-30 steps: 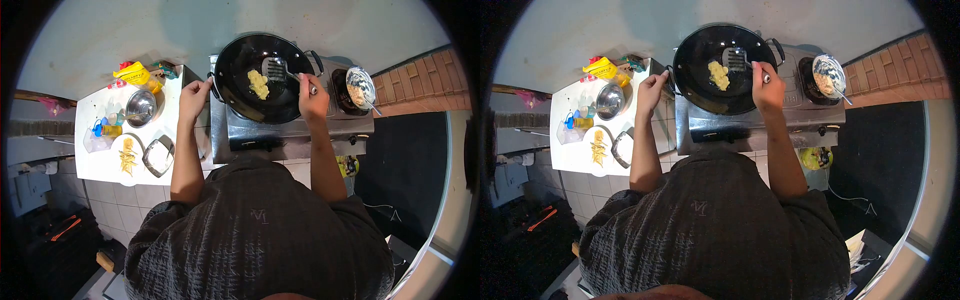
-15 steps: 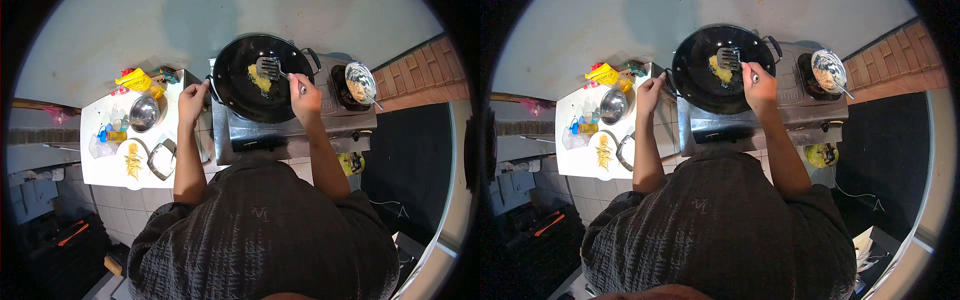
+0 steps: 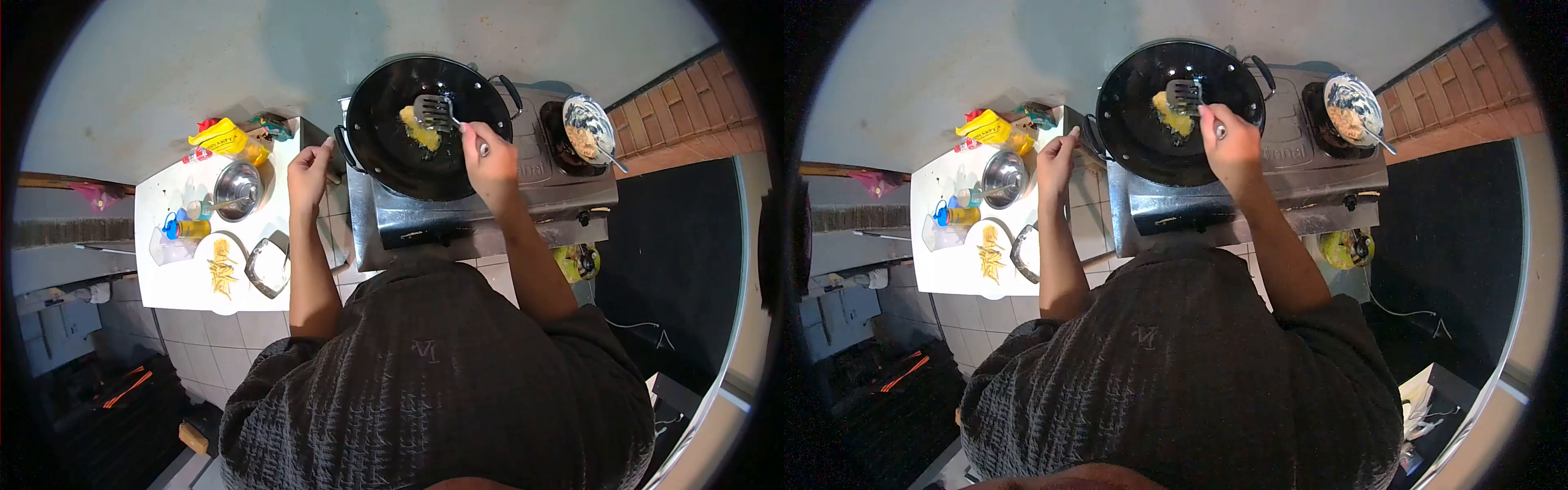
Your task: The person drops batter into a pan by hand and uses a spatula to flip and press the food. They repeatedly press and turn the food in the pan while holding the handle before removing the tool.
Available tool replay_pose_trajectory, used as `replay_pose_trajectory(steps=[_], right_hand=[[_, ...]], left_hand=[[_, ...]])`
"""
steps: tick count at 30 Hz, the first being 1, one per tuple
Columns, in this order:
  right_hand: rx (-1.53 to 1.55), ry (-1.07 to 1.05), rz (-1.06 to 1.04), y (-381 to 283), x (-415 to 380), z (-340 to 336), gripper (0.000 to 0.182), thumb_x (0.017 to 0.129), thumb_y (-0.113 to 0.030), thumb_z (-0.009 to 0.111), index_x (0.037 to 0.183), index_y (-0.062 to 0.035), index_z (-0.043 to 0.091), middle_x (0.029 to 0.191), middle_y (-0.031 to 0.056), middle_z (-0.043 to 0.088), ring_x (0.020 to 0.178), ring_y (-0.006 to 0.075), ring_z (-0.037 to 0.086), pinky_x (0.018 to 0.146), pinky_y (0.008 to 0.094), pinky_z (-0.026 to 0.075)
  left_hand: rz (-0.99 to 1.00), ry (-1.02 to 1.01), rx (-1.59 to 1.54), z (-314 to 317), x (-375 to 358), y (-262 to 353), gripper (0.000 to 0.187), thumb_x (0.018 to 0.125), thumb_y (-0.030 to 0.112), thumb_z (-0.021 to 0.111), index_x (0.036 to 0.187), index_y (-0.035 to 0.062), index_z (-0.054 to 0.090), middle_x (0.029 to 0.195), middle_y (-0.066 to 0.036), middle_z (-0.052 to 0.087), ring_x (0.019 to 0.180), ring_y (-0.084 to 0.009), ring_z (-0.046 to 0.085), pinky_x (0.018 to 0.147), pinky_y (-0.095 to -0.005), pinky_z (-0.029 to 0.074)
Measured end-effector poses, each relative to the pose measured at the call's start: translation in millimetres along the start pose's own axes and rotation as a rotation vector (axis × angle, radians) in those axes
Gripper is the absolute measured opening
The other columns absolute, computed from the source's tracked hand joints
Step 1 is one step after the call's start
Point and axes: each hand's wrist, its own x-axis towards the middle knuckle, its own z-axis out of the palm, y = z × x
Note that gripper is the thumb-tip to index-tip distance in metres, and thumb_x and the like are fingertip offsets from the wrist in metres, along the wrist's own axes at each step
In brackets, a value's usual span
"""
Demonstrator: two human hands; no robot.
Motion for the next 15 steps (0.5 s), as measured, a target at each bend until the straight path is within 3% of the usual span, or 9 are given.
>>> replay_pose_trajectory(steps=[1,3,4,7,12,15], right_hand=[[-0.001,0.001,0.001,0,0,-1,0.016,0.089,-0.018,0.065,0.085,-0.0022,0.064,0.069,0.0203,0.061,0.060,0.0368,0.061,0.052,0.0373,0.046],[-0.092,-0.019,0.046,-6,2,-4,0.013,0.091,-0.015,0.063,0.090,-0.0021,0.065,0.070,0.0176,0.062,0.058,0.0254,0.063,0.054,0.0300,0.046],[-0.036,0.025,0.044,-6,3,-1,0.013,0.088,-0.015,0.065,0.083,-0.0025,0.063,0.068,0.0197,0.060,0.063,0.0377,0.061,0.053,0.0392,0.047],[-0.077,0.027,-0.138,-8,-3,5,0.011,0.088,-0.013,0.065,0.084,-0.0030,0.062,0.066,0.0184,0.060,0.061,0.0365,0.061,0.052,0.0393,0.046],[-0.168,0.061,0.005,-18,-2,2,0.016,0.089,-0.019,0.064,0.082,-0.0045,0.061,0.067,0.0174,0.061,0.061,0.0379,0.060,0.053,0.0422,0.046],[-0.195,0.046,-0.051,-15,-7,9,0.017,0.089,-0.019,0.064,0.081,-0.0043,0.060,0.067,0.0182,0.061,0.061,0.0382,0.060,0.052,0.0427,0.046]], left_hand=[[0.015,0.006,-0.006,0,1,-2,0.031,0.089,0.027,0.067,0.071,0.0028,0.062,0.065,0.004,0.053,0.060,-0.0042,0.041,0.056,-0.0206,0.033],[-0.017,0.002,-0.012,-3,1,1,0.031,0.089,0.027,0.067,0.070,0.0029,0.062,0.066,0.004,0.054,0.062,-0.0045,0.041,0.058,-0.0205,0.034],[-0.048,0.001,-0.021,-4,0,2,0.031,0.089,0.027,0.067,0.070,0.0029,0.062,0.067,0.004,0.054,0.063,-0.0047,0.042,0.060,-0.0205,0.035],[-0.027,0.015,-0.044,-3,0,0,0.031,0.089,0.027,0.068,0.070,0.0029,0.062,0.067,0.004,0.054,0.064,-0.0048,0.042,0.060,-0.0206,0.035],[-0.045,0.014,-0.014,-4,-2,3,0.031,0.089,0.027,0.068,0.070,0.0038,0.061,0.067,0.005,0.053,0.063,-0.0043,0.041,0.058,-0.0208,0.033],[-0.030,-0.010,-0.020,-2,-2,1,0.031,0.089,0.027,0.068,0.070,0.0042,0.061,0.066,0.005,0.052,0.063,-0.0041,0.040,0.057,-0.0208,0.032]])
